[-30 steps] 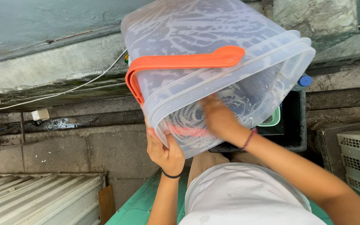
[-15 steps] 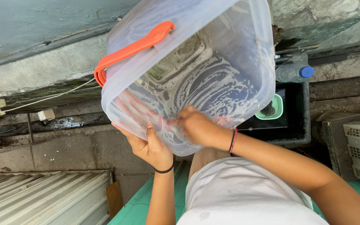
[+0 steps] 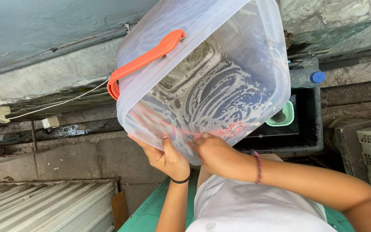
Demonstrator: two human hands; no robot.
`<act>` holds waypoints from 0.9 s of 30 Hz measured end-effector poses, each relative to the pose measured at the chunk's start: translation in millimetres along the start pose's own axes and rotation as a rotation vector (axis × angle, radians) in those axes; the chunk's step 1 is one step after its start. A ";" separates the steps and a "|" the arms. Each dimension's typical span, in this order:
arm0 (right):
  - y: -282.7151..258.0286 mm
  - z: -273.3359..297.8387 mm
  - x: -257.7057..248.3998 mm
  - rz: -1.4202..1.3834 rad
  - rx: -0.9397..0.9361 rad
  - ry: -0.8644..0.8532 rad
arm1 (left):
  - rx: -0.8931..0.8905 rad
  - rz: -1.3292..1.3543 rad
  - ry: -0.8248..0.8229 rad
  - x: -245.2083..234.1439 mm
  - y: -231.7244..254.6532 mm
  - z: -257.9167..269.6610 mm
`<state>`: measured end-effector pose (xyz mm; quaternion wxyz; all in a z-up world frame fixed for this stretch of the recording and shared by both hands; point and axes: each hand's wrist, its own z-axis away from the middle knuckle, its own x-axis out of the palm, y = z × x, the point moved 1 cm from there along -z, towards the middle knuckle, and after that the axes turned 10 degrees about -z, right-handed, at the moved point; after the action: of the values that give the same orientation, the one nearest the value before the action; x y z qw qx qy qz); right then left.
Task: The person washes a large plastic storage bin by scrubbing the inside and outside with a soapy sponge and rinsing it.
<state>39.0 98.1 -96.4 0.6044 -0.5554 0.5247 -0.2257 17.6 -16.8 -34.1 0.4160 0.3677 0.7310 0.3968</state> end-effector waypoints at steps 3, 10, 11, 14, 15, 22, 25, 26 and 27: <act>16.3 18.6 6.2 -0.063 -0.011 0.038 | -0.045 -0.033 0.009 -2.7 -11.8 7.7; 87.2 -105.3 6.0 0.111 0.352 -0.232 | 0.124 -0.045 -0.071 4.1 -32.9 41.8; 84.2 -110.5 9.4 0.125 0.357 -0.235 | 0.166 -0.100 -0.067 3.1 -33.8 45.4; 66.4 -84.2 -3.8 0.095 0.119 -0.108 | 0.237 -0.147 -0.058 8.0 -37.4 40.5; 57.5 -60.0 -13.9 0.024 -0.122 0.011 | 0.209 -0.095 -0.063 9.6 -37.6 36.9; 100.6 -9.9 -82.5 0.364 0.498 -0.103 | 0.192 -0.167 -0.090 13.3 -11.5 34.0; 128.7 -42.7 -69.6 0.251 0.509 0.002 | 0.501 -0.087 -0.247 17.4 7.1 39.5; 128.6 -52.0 -59.3 0.229 0.460 0.022 | 0.540 -0.129 -0.293 20.2 11.9 35.9; 123.4 -55.6 -46.7 0.196 0.397 0.038 | 0.580 -0.170 -0.339 20.8 17.7 32.5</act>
<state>-64.7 148.6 -181.2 0.7110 -0.3675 0.5328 -0.2749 42.6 17.6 -36.1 0.4413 0.4691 0.7618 0.0697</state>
